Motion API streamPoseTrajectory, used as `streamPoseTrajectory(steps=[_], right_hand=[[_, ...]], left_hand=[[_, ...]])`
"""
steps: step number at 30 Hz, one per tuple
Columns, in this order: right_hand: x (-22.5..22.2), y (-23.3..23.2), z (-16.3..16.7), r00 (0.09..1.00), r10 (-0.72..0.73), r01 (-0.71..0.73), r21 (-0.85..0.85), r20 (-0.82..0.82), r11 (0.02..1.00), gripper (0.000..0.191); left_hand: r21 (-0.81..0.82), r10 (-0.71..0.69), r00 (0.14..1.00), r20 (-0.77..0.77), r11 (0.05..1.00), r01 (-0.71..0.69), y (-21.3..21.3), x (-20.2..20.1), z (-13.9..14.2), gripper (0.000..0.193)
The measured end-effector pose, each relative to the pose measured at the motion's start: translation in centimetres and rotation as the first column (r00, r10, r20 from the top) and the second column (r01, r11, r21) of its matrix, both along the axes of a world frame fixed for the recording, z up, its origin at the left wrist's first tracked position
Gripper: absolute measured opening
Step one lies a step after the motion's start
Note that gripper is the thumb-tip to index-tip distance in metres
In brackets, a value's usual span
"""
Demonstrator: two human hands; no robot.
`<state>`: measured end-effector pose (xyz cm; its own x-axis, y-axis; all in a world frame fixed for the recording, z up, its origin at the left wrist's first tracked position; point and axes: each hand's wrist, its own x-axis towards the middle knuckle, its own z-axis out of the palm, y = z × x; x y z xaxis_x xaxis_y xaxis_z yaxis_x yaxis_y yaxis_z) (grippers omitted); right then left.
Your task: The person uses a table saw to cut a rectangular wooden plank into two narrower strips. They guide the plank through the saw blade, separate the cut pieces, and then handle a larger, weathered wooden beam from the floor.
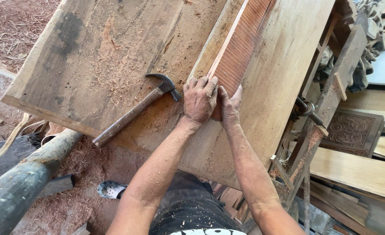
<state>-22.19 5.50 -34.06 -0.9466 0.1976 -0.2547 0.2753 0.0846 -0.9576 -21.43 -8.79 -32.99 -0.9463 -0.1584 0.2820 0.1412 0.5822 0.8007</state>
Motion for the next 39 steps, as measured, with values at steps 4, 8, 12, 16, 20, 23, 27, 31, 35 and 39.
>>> streamPoseTrajectory(steps=[4,8,12,16,20,23,27,31,35,39], right_hand=[[-0.4,0.2,0.0,0.997,-0.021,0.019,0.037,0.069,0.999,0.115],[-0.7,0.4,0.0,0.997,-0.018,0.011,0.088,0.074,0.996,0.122],[-1.0,0.6,-0.2,0.997,-0.019,0.014,0.066,0.069,0.998,0.123],[-1.5,0.9,-0.3,1.000,0.000,-0.001,0.073,0.018,0.997,0.121],[-1.8,1.0,-0.3,1.000,0.000,-0.001,0.061,0.016,0.998,0.120],[-2.1,1.1,-0.3,0.999,-0.017,0.013,0.067,0.050,0.998,0.119],[-2.5,1.3,-0.4,1.000,-0.001,0.000,0.043,0.008,0.999,0.118],[-3.0,1.8,-0.7,1.000,-0.005,0.003,0.075,0.024,0.997,0.119],[-3.5,2.1,-1.1,0.994,-0.045,0.033,0.112,0.104,0.993,0.128],[-3.7,2.2,-1.1,1.000,0.007,-0.008,0.091,0.018,0.996,0.127]], left_hand=[[0.026,-0.022,0.999,0.041,0.999,0.021,0.2,-0.4,0.0,0.035],[0.005,-0.023,0.999,0.043,1.000,0.023,0.3,-0.7,0.0,0.035],[0.007,-0.022,0.999,0.036,1.000,0.021,0.5,-1.0,-0.2,0.034],[-0.006,-0.017,0.999,0.042,1.000,0.017,0.8,-1.4,-0.5,0.034],[0.005,-0.008,1.000,0.028,1.000,0.008,1.0,-1.8,-0.7,0.035],[0.019,-0.007,0.999,0.041,1.000,0.007,1.2,-1.9,-0.8,0.035],[-0.014,-0.004,1.000,0.023,1.000,0.004,1.6,-2.3,-0.9,0.034],[-0.070,-0.015,1.000,0.020,0.997,0.017,1.6,-2.9,-1.0,0.035],[-0.049,0.003,1.000,-0.025,0.999,-0.004,1.7,-3.1,-0.9,0.035],[-0.052,-0.005,1.000,-0.022,0.999,0.004,1.8,-3.4,-0.8,0.034]])
